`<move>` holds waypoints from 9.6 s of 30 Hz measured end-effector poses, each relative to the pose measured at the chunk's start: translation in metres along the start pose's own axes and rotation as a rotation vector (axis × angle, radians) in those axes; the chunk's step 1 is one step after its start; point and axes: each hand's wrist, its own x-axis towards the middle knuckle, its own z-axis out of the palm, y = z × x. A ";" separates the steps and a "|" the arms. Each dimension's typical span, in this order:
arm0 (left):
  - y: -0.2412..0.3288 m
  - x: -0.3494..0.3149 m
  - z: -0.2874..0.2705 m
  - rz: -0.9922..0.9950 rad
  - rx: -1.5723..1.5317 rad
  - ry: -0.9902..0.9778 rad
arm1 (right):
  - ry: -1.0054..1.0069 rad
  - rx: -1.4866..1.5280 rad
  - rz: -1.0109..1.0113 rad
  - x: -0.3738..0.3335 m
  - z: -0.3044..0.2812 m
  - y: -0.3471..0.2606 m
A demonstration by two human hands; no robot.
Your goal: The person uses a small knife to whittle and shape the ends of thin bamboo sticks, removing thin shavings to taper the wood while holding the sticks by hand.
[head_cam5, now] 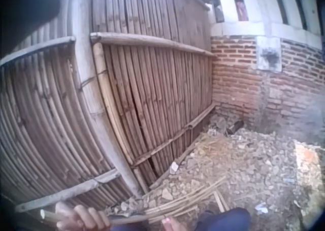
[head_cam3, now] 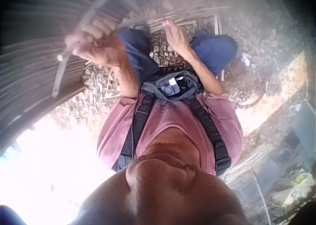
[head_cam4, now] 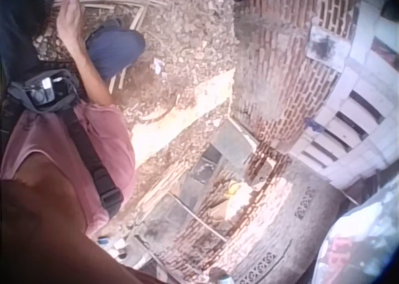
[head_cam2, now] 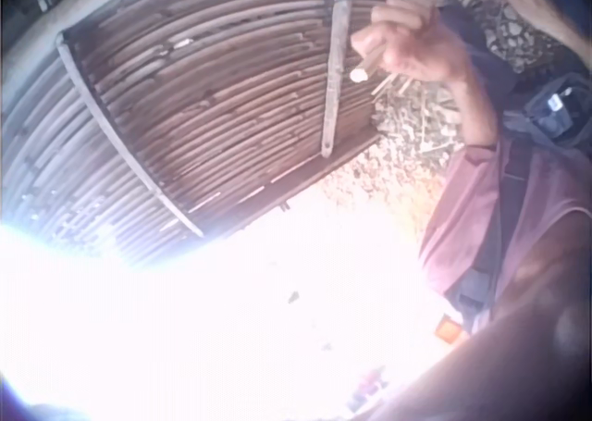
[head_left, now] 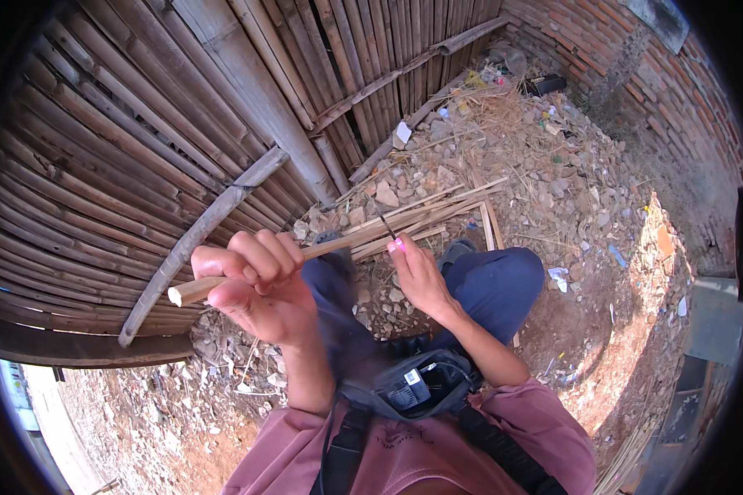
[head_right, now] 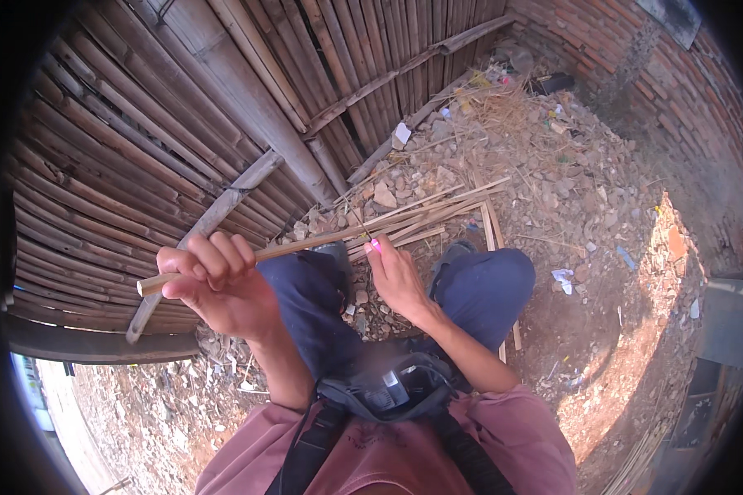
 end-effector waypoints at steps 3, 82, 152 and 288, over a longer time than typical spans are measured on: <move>0.001 -0.005 -0.002 -0.010 -0.056 -0.022 | -0.009 0.049 -0.121 -0.010 -0.003 -0.021; -0.002 -0.018 0.039 0.136 0.489 0.250 | -0.082 -0.140 -0.134 -0.009 0.011 -0.003; 0.012 -0.019 -0.041 0.012 -0.060 -0.183 | -0.196 -0.011 -0.054 0.003 0.014 -0.010; 0.139 -0.113 -0.238 -0.833 0.933 0.037 | -0.102 0.793 0.015 0.111 -0.060 -0.040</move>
